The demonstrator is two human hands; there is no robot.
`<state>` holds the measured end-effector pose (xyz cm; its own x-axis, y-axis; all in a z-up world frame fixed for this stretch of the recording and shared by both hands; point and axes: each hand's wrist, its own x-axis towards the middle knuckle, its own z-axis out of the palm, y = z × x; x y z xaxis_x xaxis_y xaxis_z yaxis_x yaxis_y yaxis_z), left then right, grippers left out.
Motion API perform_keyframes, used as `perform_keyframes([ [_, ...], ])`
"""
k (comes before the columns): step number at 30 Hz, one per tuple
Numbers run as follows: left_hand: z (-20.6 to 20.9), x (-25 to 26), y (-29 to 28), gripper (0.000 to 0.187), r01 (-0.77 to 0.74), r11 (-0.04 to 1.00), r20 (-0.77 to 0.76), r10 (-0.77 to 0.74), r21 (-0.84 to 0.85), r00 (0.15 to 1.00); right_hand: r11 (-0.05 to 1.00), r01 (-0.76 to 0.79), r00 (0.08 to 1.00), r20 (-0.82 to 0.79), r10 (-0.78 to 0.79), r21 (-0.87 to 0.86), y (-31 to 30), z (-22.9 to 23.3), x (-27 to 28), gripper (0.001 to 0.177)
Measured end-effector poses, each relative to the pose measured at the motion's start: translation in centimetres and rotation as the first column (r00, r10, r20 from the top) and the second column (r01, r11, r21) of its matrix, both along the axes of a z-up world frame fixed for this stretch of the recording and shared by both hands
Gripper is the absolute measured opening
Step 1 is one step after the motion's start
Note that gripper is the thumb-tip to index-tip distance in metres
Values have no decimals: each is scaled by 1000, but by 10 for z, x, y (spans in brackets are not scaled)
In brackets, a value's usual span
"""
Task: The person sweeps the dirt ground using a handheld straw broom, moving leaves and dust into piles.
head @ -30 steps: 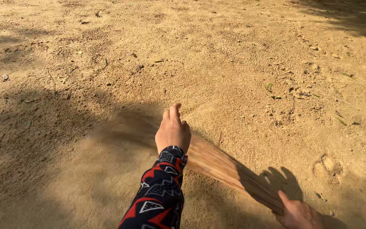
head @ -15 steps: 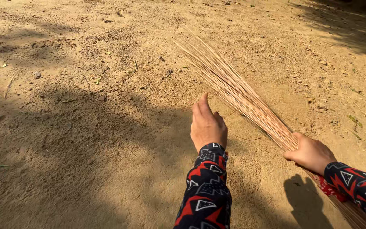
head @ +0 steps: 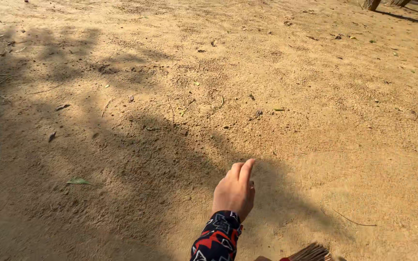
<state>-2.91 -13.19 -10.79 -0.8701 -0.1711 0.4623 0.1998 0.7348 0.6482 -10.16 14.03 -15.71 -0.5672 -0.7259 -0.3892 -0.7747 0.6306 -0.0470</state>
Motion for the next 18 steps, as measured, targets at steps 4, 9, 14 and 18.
perform_keyframes([
  [4, -32, 20, -87, 63, -458, 886, 191, 438, 75, 878, 945, 265, 963, 0, -270, 190, -17, -36, 7, 63],
  [9, -55, 39, -170, 62, -754, 657, 393, 688, 22, 610, 688, 724, 688, -127, -715, 53, 40, -46, -98, 74],
  [14, -47, 79, -253, 51, -790, 589, 366, 782, -172, 504, 516, 757, 544, -52, -838, -402, 15, -14, -217, 84],
  [18, 1, 114, -300, 53, -823, 509, 217, 859, -252, 464, 648, 621, 759, 133, -637, -442, -131, 0, -204, 75],
])
